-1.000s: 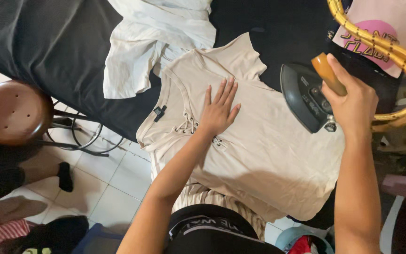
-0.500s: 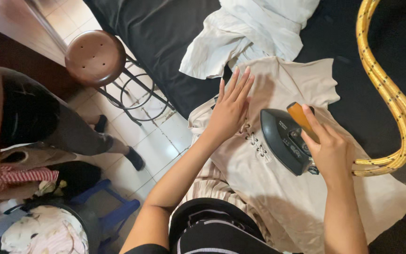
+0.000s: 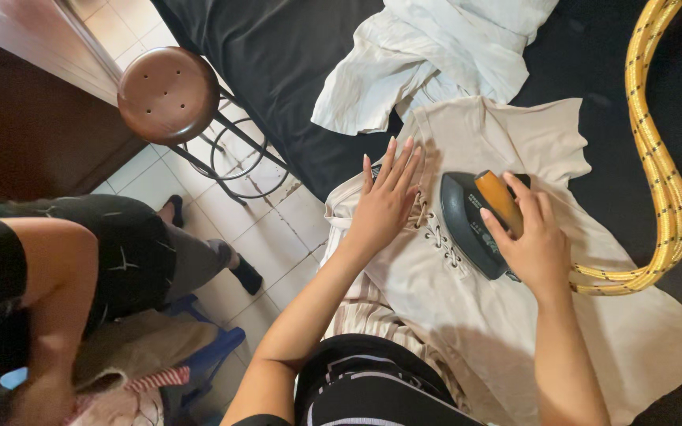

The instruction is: The person irons a beige top on a black ironing board, smoothing the fabric and using a steam iron to remove wrinkles. They adjust the garment's position and fold the sleeves before continuing to iron the body of the top.

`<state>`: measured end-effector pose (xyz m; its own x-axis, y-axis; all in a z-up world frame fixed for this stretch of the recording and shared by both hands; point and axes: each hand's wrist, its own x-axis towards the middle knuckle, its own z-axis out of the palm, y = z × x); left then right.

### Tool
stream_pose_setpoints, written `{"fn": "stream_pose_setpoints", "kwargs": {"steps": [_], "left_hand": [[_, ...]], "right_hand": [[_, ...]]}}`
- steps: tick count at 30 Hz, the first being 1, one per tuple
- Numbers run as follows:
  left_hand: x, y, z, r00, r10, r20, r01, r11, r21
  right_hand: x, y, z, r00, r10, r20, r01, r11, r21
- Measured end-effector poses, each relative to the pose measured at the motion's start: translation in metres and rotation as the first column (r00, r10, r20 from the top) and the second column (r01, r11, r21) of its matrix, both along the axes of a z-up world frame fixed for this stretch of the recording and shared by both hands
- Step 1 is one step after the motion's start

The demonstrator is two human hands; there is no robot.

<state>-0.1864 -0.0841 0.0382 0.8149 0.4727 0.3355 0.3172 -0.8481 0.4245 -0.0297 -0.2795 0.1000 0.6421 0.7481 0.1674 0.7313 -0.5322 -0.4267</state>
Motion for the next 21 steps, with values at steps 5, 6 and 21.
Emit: {"fn": "stream_pose_setpoints", "kwargs": {"steps": [5, 6, 21], "left_hand": [[0.001, -0.001, -0.001, 1.000, -0.003, -0.028, 0.003, 1.000, 0.021], [0.001, -0.001, -0.002, 1.000, -0.007, -0.017, 0.007, 1.000, 0.012], [0.014, -0.028, -0.034, 0.998, -0.063, -0.011, 0.062, 0.998, -0.012]], "right_hand": [[0.006, 0.002, -0.001, 0.998, 0.025, -0.065, -0.013, 0.984, 0.177], [0.008, 0.002, -0.001, 0.997, 0.030, -0.073, -0.016, 0.983, 0.181], [0.007, 0.008, -0.007, 0.992, -0.125, -0.017, 0.114, 0.949, -0.294]]}}
